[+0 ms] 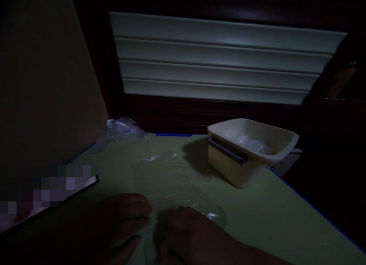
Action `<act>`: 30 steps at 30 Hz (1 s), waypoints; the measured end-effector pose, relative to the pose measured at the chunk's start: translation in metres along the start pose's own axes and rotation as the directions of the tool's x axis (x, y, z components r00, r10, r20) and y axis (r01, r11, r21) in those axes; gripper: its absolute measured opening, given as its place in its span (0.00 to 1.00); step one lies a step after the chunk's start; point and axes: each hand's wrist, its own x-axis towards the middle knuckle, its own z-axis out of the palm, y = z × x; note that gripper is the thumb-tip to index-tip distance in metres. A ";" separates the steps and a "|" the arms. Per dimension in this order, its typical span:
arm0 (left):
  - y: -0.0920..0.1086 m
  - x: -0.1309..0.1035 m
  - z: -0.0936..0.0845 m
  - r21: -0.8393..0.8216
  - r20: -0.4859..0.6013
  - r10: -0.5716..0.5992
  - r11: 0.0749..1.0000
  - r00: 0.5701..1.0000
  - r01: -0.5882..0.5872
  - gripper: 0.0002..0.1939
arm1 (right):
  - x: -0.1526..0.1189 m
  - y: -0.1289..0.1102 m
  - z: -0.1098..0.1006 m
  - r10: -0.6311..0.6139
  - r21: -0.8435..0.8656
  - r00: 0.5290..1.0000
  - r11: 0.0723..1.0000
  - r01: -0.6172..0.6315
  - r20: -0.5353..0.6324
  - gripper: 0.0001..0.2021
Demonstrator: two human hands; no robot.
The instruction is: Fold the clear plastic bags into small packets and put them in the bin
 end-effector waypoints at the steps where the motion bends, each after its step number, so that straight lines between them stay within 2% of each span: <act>1: 0.000 -0.001 0.001 -0.012 -0.013 -0.010 1.000 1.000 0.010 0.02 | -0.001 0.000 0.000 0.009 0.033 0.999 0.999 -0.008 -0.037 0.04; 3: -0.001 -0.003 0.003 -0.065 -0.076 -0.032 0.997 0.997 0.027 0.03 | -0.002 0.004 0.003 -0.010 0.072 0.992 0.997 0.019 -0.125 0.06; 5: -0.003 -0.003 0.006 -0.123 -0.099 -0.049 0.992 0.994 0.037 0.05 | -0.003 0.010 0.009 -0.081 0.080 0.975 0.992 0.099 -0.206 0.08; 8: -0.006 0.000 0.011 -0.140 -0.025 -0.036 0.990 0.999 0.032 0.03 | -0.004 0.017 0.019 -0.177 0.056 0.952 0.979 0.197 -0.250 0.09; 11: -0.009 0.003 0.015 -0.097 0.020 0.005 0.995 1.000 -0.003 0.05 | -0.004 0.018 0.022 -0.207 0.030 0.951 0.975 0.220 -0.228 0.08; 14: -0.011 0.004 0.019 -0.061 0.023 0.031 0.998 0.999 -0.030 0.08 | -0.005 0.018 0.020 -0.162 0.037 0.957 0.984 0.176 -0.243 0.03; 17: -0.011 0.004 0.020 -0.072 0.004 0.032 0.997 0.999 -0.031 0.07 | -0.005 0.019 0.018 -0.050 0.008 0.969 0.999 0.053 -0.241 0.10; 19: -0.010 0.004 0.019 -0.080 0.001 0.032 0.996 1.000 -0.031 0.07 | -0.005 0.020 0.018 0.013 -0.033 0.980 0.999 -0.020 -0.199 0.13; 24: -0.010 0.004 0.020 -0.075 0.007 0.048 0.996 0.999 -0.047 0.07 | 0.000 0.011 0.014 0.022 -0.104 0.997 0.994 -0.030 -0.075 0.11; 27: -0.011 0.002 0.021 -0.096 -0.031 0.079 0.992 0.996 -0.082 0.06 | 0.004 0.000 0.005 0.050 -0.093 0.997 0.994 -0.056 -0.066 0.05; 30: -0.011 0.000 0.019 -0.095 -0.051 0.092 0.991 0.994 -0.097 0.06 | 0.006 -0.007 0.000 0.109 -0.017 0.990 0.994 -0.111 -0.089 0.06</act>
